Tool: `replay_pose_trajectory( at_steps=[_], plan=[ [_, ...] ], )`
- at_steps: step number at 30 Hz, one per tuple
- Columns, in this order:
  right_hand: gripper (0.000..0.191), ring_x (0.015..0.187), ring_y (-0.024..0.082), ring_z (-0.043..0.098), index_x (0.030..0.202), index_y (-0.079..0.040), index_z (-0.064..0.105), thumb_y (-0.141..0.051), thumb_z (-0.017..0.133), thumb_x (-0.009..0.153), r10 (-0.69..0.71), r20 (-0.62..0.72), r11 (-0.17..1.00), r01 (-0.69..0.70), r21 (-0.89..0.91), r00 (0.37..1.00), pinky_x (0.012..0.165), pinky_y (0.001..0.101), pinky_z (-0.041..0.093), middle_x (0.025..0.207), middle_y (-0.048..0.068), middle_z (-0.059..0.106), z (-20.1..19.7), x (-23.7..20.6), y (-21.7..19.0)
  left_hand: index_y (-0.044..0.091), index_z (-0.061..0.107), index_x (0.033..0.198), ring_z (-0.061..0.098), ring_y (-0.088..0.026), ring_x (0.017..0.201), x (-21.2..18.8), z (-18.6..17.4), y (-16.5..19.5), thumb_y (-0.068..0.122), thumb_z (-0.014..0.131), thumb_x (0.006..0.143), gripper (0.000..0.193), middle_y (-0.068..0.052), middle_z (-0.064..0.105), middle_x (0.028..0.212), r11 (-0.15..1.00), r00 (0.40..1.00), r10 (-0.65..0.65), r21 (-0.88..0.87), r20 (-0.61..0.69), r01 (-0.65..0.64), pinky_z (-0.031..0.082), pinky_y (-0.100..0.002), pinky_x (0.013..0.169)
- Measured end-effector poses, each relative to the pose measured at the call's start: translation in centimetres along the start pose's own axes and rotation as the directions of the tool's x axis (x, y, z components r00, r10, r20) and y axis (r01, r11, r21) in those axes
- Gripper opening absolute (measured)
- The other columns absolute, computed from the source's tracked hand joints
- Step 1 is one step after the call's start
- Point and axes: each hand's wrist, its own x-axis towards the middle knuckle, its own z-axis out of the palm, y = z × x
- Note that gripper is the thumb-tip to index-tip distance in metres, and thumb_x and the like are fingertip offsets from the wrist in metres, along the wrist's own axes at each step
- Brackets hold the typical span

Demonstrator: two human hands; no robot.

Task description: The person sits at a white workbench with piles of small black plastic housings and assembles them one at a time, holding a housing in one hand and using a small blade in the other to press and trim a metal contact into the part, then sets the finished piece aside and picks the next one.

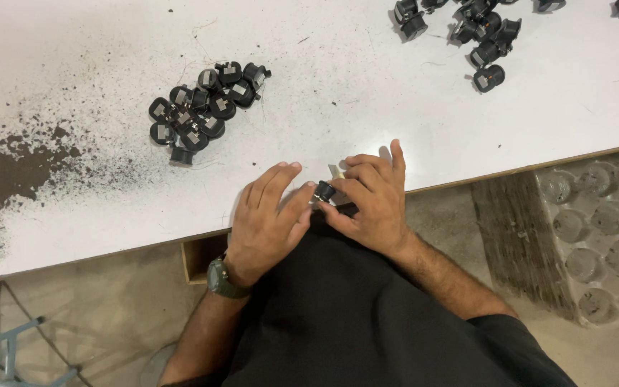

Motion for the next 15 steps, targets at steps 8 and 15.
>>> replay_pose_trajectory(
  at_steps=[8, 15],
  plan=[
    [0.031, 0.121, 0.024, 0.058, 0.099, -0.012, 0.074, -0.030, 0.090, 0.079, 0.008, 0.011, 1.000, -0.008, 0.012, 1.000, 0.127, 0.0633, 0.011, 0.101, 0.003, 0.061, -0.1, 0.0, -0.1, 0.015, 0.076, 0.112, 0.059, -0.025, 0.130, -0.8, 1.3, -0.1, 0.010, 0.083, 0.088, 0.026, -0.006, 0.062, 0.137, 0.999, 0.993, 0.040, 0.007, -0.110, -0.039, 0.052, -0.038, 0.096],
    [0.032, 0.120, 0.025, 0.057, 0.099, -0.010, 0.074, -0.032, 0.090, 0.081, 0.008, 0.012, 1.000, -0.008, 0.026, 1.000, 0.126, 0.0638, 0.011, 0.100, 0.004, 0.060, 0.0, 0.0, 0.0, 0.010, 0.073, 0.101, 0.058, -0.026, 0.128, -0.7, 1.3, 0.6, 0.010, 0.084, 0.087, 0.018, -0.007, 0.061, 0.133, 0.999, 0.978, -0.054, -0.004, -0.201, 0.054, 0.052, -0.040, 0.099]
  ],
)
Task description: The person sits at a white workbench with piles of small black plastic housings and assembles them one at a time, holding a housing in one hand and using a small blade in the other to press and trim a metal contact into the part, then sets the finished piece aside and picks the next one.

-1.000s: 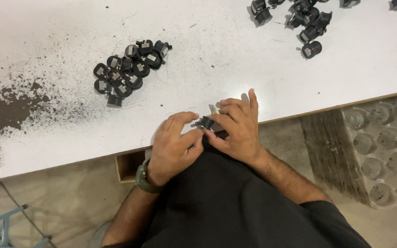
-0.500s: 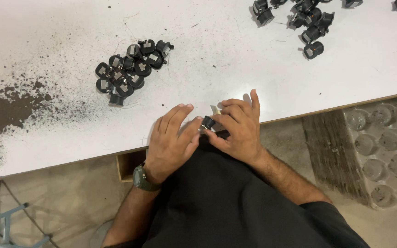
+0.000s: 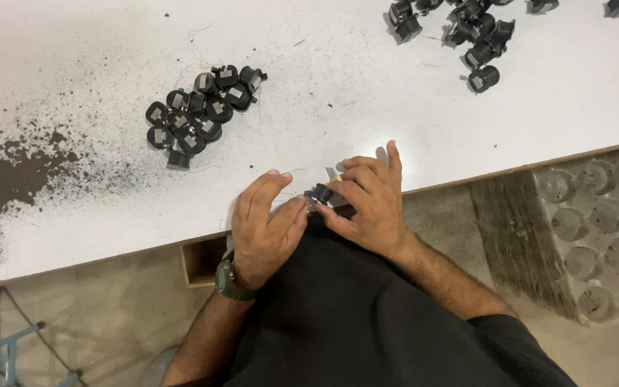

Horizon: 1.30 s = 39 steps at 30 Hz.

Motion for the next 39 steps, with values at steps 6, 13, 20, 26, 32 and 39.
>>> replay_pose_trajectory(
  at_steps=[6, 13, 20, 26, 32, 39],
  plan=[
    [0.032, 0.121, 0.025, 0.057, 0.102, -0.011, 0.074, -0.030, 0.088, 0.080, -0.013, -0.006, 1.000, 0.013, -0.002, 1.000, 0.127, 0.0635, 0.011, 0.102, 0.005, 0.061, -0.1, 0.0, -0.1, 0.008, 0.074, 0.101, 0.060, -0.029, 0.128, 1.0, -0.5, 0.6, 0.008, 0.081, 0.085, 0.018, -0.008, 0.064, 0.131, 0.988, 0.997, -0.030, -0.149, 0.075, 0.041, 0.053, -0.041, 0.100],
    [0.036, 0.123, 0.025, 0.057, 0.107, -0.012, 0.075, -0.030, 0.088, 0.079, -0.092, 0.020, 0.996, 0.092, -0.009, 0.996, 0.126, 0.0657, 0.009, 0.103, 0.005, 0.060, -0.2, 0.0, 0.3, 0.006, 0.074, 0.100, 0.064, -0.025, 0.105, 2.9, -0.4, 1.1, 0.009, 0.078, 0.089, 0.012, -0.007, 0.067, 0.115, 0.912, 0.948, -0.268, -0.272, 0.173, 0.308, 0.053, -0.039, 0.087],
    [0.037, 0.123, 0.025, 0.057, 0.106, -0.012, 0.074, -0.030, 0.090, 0.077, -0.076, 0.010, 0.997, 0.076, 0.000, 0.997, 0.126, 0.0653, 0.009, 0.105, 0.004, 0.060, 0.1, -0.3, 0.4, 0.006, 0.072, 0.098, 0.063, -0.024, 0.097, 3.1, -2.3, 0.6, 0.009, 0.077, 0.090, 0.010, -0.005, 0.066, 0.106, 0.896, 0.932, -0.300, -0.276, 0.202, 0.348, 0.052, -0.037, 0.082],
    [0.035, 0.122, 0.024, 0.057, 0.104, -0.013, 0.072, -0.031, 0.090, 0.079, -0.072, -0.001, 0.997, 0.072, -0.002, 0.997, 0.126, 0.0654, 0.010, 0.107, 0.005, 0.062, 0.1, -0.2, 0.2, 0.007, 0.070, 0.095, 0.066, -0.024, 0.090, 2.4, -2.7, 0.8, 0.009, 0.076, 0.088, 0.009, -0.003, 0.067, 0.103, 0.924, 0.936, -0.270, -0.212, 0.227, 0.318, 0.054, -0.037, 0.077],
    [0.039, 0.124, 0.029, 0.056, 0.110, -0.011, 0.074, -0.029, 0.087, 0.079, -0.043, 0.007, 0.999, 0.043, 0.006, 0.999, 0.125, 0.0635, 0.009, 0.106, 0.006, 0.061, -0.5, -0.2, -0.2, 0.008, 0.066, 0.094, 0.069, -0.024, 0.076, 1.7, -1.8, 1.1, 0.011, 0.075, 0.085, 0.012, -0.004, 0.069, 0.091, 0.896, 0.901, -0.339, -0.200, 0.269, 0.397, 0.054, -0.037, 0.064],
    [0.029, 0.114, 0.027, 0.067, 0.113, -0.011, 0.066, 0.001, 0.077, 0.089, -0.139, -0.158, 0.938, 0.181, 0.294, 0.978, 0.126, 0.0570, 0.036, 0.102, 0.007, 0.064, 0.2, -1.8, -0.2, 0.008, 0.062, 0.087, 0.065, -0.024, 0.067, 1.1, 0.0, 1.3, 0.010, 0.075, 0.083, 0.014, -0.005, 0.065, 0.079, 0.897, 0.917, -0.332, -0.227, 0.219, 0.379, 0.052, -0.038, 0.059]
  ],
)
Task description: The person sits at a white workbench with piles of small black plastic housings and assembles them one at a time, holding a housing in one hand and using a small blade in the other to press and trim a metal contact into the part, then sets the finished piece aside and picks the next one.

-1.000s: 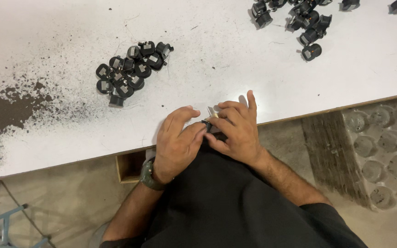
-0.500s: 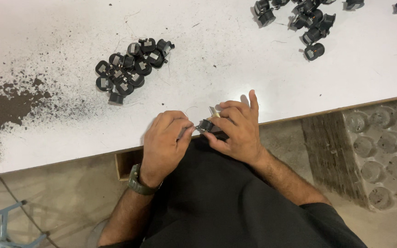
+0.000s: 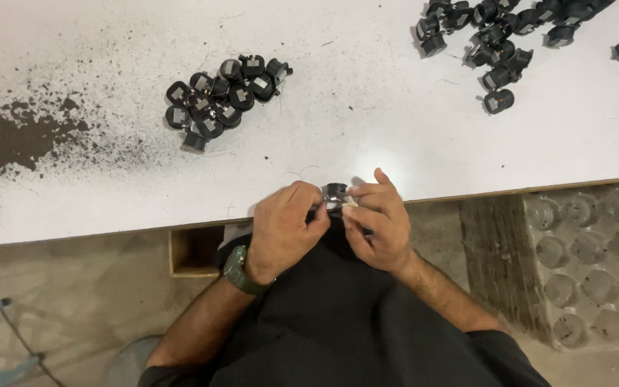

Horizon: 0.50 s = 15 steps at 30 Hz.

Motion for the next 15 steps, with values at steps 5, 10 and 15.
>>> replay_pose_trajectory(
  at_steps=[5, 10, 15],
  plan=[
    [0.032, 0.113, 0.027, 0.069, 0.112, -0.007, 0.062, 0.004, 0.076, 0.085, 0.045, 0.006, 0.999, -0.045, 0.025, 0.999, 0.121, 0.0563, 0.043, 0.099, 0.007, 0.068, 0.95, -0.34, 0.08, 0.007, 0.059, 0.087, 0.064, -0.025, 0.069, 0.06, 0.41, -0.33, 0.006, 0.074, 0.081, 0.016, -0.005, 0.063, 0.079, 0.996, 0.995, 0.087, -0.033, -0.052, -0.089, 0.051, -0.039, 0.060],
    [0.032, 0.112, 0.026, 0.069, 0.108, -0.007, 0.063, 0.005, 0.076, 0.082, 0.031, 0.010, 0.999, -0.030, -0.026, 0.999, 0.121, 0.0548, 0.043, 0.096, 0.006, 0.068, 0.83, -0.06, -0.08, 0.007, 0.058, 0.087, 0.063, -0.025, 0.069, -0.08, 0.48, -0.31, 0.004, 0.074, 0.081, 0.018, -0.006, 0.062, 0.079, 0.994, 0.994, 0.089, -0.051, -0.068, -0.093, 0.051, -0.038, 0.060],
    [0.030, 0.112, 0.026, 0.070, 0.106, -0.006, 0.064, 0.007, 0.078, 0.082, 0.038, 0.019, 0.999, -0.038, -0.025, 0.999, 0.122, 0.0549, 0.042, 0.099, 0.008, 0.069, 0.72, 0.54, -0.62, 0.007, 0.059, 0.086, 0.063, -0.022, 0.065, -0.20, 0.66, -0.51, 0.003, 0.074, 0.081, 0.016, -0.005, 0.063, 0.077, 0.996, 0.996, 0.070, -0.053, -0.058, -0.074, 0.051, -0.037, 0.058]
  ],
)
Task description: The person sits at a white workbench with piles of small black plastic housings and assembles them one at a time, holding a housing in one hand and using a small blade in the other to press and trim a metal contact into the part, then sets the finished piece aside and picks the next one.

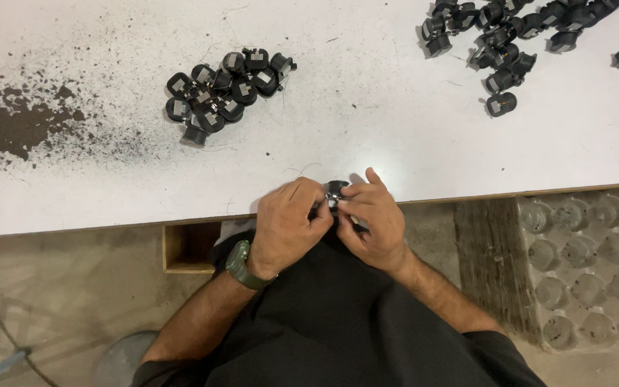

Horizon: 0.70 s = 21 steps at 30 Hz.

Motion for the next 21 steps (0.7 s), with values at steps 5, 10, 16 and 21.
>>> replay_pose_trajectory(
  at_steps=[5, 10, 16, 21],
  plan=[
    [0.030, 0.110, 0.026, 0.070, 0.104, -0.006, 0.065, 0.007, 0.078, 0.081, -0.010, 0.026, 1.000, 0.010, 0.002, 1.000, 0.122, 0.0557, 0.041, 0.100, 0.009, 0.069, -0.1, -0.1, 0.3, 0.006, 0.060, 0.087, 0.065, -0.021, 0.066, -0.1, 0.2, -0.2, 0.002, 0.073, 0.081, 0.014, -0.005, 0.065, 0.080, 1.000, 1.000, -0.016, -0.018, -0.010, 0.016, 0.052, -0.035, 0.058],
    [0.031, 0.112, 0.026, 0.069, 0.106, -0.007, 0.065, 0.005, 0.079, 0.080, -0.012, 0.039, 1.000, 0.012, -0.011, 0.999, 0.124, 0.0569, 0.037, 0.103, 0.008, 0.068, 0.1, -0.4, 0.7, 0.006, 0.062, 0.089, 0.066, -0.022, 0.068, 0.2, -0.1, 0.2, 0.003, 0.074, 0.081, 0.014, -0.005, 0.067, 0.081, 1.000, 0.999, -0.004, -0.008, -0.033, 0.004, 0.052, -0.035, 0.059],
    [0.023, 0.117, 0.027, 0.067, 0.117, -0.005, 0.064, 0.001, 0.073, 0.097, 0.169, -0.263, 0.907, -0.255, -0.334, 0.950, 0.132, 0.0600, 0.024, 0.115, 0.008, 0.068, -6.7, 2.8, 5.1, 0.006, 0.068, 0.096, 0.065, -0.015, 0.061, 0.7, -1.4, 0.9, 0.003, 0.074, 0.085, 0.013, -0.003, 0.071, 0.083, 0.994, 0.998, -0.061, -0.095, 0.006, 0.061, 0.054, -0.029, 0.056],
    [0.014, 0.106, 0.021, 0.067, 0.121, -0.003, 0.062, -0.002, 0.065, 0.108, 0.291, -0.396, 0.895, -0.394, -0.208, 0.871, 0.133, 0.0566, 0.037, 0.115, 0.010, 0.066, -9.4, 1.8, 7.3, 0.006, 0.068, 0.096, 0.069, -0.013, 0.066, 0.5, -1.7, 0.5, 0.003, 0.076, 0.086, 0.013, -0.004, 0.072, 0.087, 0.992, 0.998, -0.059, -0.110, 0.011, 0.060, 0.055, -0.028, 0.058]
  ],
)
